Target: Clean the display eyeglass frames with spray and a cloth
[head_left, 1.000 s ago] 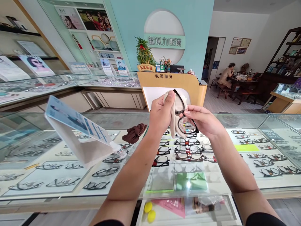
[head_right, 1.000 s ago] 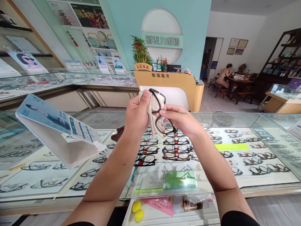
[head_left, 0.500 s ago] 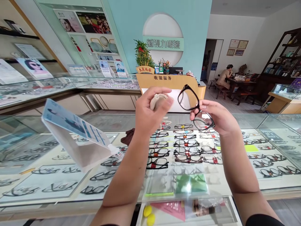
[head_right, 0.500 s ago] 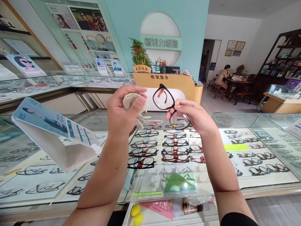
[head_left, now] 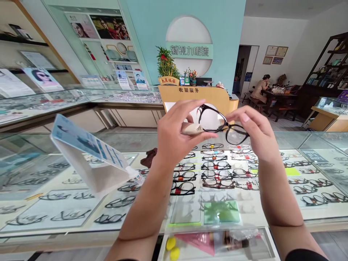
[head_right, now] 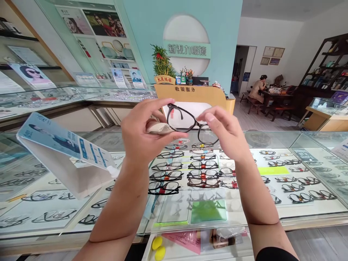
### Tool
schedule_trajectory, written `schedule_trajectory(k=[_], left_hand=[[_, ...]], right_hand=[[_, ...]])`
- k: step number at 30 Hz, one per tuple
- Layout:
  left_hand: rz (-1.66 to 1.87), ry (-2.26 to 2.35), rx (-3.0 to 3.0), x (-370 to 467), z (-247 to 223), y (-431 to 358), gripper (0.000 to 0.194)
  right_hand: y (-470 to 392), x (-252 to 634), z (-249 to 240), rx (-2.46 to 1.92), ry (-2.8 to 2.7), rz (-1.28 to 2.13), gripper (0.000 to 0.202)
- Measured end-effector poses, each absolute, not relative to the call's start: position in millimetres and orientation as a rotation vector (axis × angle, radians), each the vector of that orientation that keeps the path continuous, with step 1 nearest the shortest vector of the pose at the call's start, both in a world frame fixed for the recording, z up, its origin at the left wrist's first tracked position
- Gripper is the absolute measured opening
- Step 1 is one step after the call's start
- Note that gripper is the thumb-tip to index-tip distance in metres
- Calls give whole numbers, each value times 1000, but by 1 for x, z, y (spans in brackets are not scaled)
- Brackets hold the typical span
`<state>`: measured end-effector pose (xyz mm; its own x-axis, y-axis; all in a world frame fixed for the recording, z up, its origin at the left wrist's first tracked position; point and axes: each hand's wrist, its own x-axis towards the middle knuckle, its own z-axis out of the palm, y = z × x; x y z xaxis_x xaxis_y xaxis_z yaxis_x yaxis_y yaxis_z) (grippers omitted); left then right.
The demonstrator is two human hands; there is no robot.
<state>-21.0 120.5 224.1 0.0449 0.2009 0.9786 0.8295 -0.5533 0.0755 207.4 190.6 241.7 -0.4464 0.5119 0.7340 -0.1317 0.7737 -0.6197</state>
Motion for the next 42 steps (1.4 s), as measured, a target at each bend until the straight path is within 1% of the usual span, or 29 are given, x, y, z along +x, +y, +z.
schedule_trajectory(k=[2, 4, 6, 9, 13, 18, 24, 33, 42], left_hand=[[-1611, -962, -1624, -23, 222, 127, 73], [-1679, -914, -1456, -24, 219, 134, 76], [-1723, -932, -1345, -24, 217, 138, 76], [-1777, -934, -1283, -22, 213, 142, 74], [-1875, -952, -1290, -20, 207, 144, 79], [-1947, -1064, -1387, -20, 201, 143, 82], [-1934, -1181, -1447, -15, 203, 138, 75], [-1909, -1211, -1502, -19, 208, 135, 65], [-1979, -1241, -1464, -19, 206, 136, 60]], right_hand=[[194, 206, 237, -264, -1798, 470, 35], [198, 204, 233, -218, -1732, 238, 43], [200, 202, 231, -182, -1703, 82, 54], [199, 199, 231, -220, -1729, -3, 62], [195, 196, 231, -288, -1719, -58, 58], [194, 192, 227, -376, -1656, -41, 54], [200, 192, 223, -384, -1648, 27, 51], [202, 193, 223, -428, -1635, 112, 49], [201, 189, 219, -453, -1584, 239, 53]])
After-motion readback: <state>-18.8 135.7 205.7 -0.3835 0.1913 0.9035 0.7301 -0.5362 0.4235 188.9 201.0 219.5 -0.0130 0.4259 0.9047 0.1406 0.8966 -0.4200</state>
